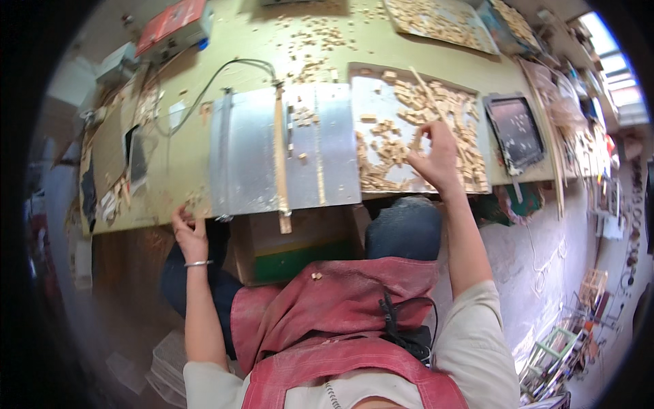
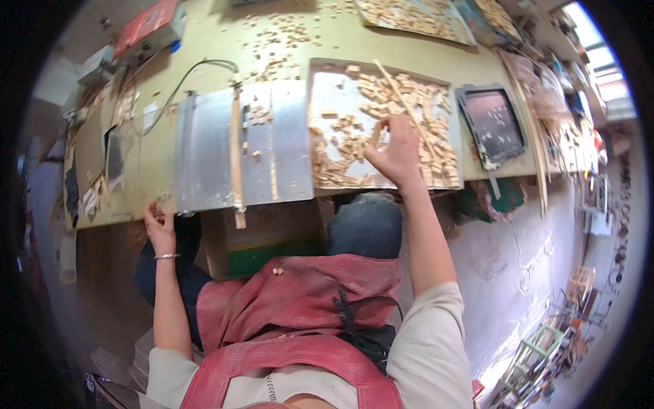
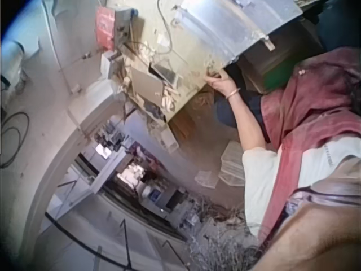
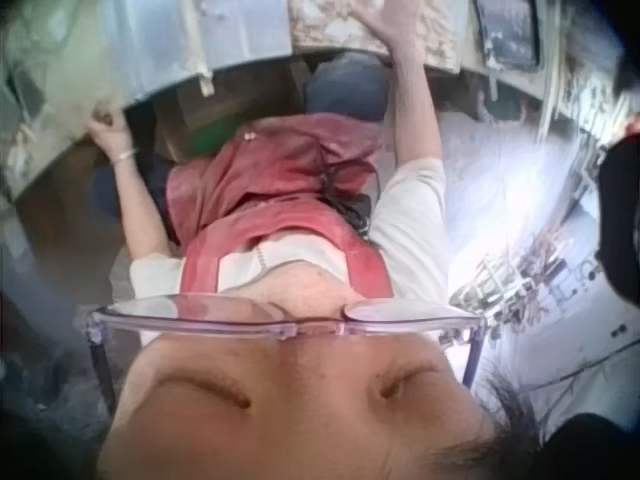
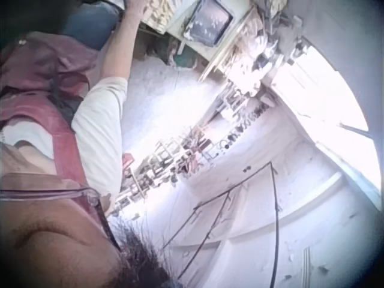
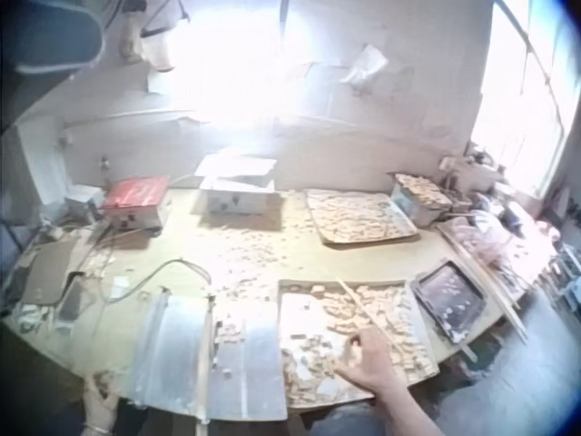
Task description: The person uses a table saw to cut small wooden blocks into smaller pieces. They repeatedly pick up blocks, align them against the fence, push them through the blade, and place the cut pieces onto a tray.
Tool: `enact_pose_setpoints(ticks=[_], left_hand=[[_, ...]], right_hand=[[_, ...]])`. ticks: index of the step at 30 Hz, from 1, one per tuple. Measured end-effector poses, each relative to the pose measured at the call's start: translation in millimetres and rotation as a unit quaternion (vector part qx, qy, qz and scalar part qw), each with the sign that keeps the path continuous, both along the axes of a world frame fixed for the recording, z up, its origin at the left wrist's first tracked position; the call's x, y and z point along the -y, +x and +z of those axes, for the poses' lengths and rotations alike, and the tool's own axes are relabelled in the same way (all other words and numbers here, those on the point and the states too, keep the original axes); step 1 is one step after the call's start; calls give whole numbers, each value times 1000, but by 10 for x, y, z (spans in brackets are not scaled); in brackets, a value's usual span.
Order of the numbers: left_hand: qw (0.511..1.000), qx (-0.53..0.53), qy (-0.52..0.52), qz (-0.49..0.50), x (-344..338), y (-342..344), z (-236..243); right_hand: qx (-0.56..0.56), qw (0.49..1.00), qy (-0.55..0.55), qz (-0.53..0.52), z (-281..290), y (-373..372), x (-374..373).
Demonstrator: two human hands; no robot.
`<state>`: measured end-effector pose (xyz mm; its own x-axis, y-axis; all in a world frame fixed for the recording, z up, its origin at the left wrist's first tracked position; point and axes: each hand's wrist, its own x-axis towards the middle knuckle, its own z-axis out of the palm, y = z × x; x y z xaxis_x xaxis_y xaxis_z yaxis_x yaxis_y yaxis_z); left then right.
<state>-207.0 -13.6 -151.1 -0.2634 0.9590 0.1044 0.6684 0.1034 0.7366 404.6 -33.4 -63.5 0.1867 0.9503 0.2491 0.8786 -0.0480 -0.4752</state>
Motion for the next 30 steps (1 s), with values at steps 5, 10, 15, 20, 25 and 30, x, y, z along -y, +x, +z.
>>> enact_pose_setpoints(ticks=[5,10,15,20,25,30], left_hand=[[975,133,147,97,33,25,21],[974,160,128,98,385,362,472],[962,208,163,69,731,728,1042],[977,98,138,-130,785,1267,1739],[927,-84,85,-355,316,1826,1944],[919,-121,84,-366,-20,2053,1667]], right_hand=[[-76,987,58,127,774,-1184,286],[-33,978,-3,205,705,-1947,197],[-35,977,-6,209,591,-2068,62],[-72,984,22,164,589,-1967,199],[-32,990,79,115,398,-2055,280],[-26,988,101,115,383,-2216,182]])
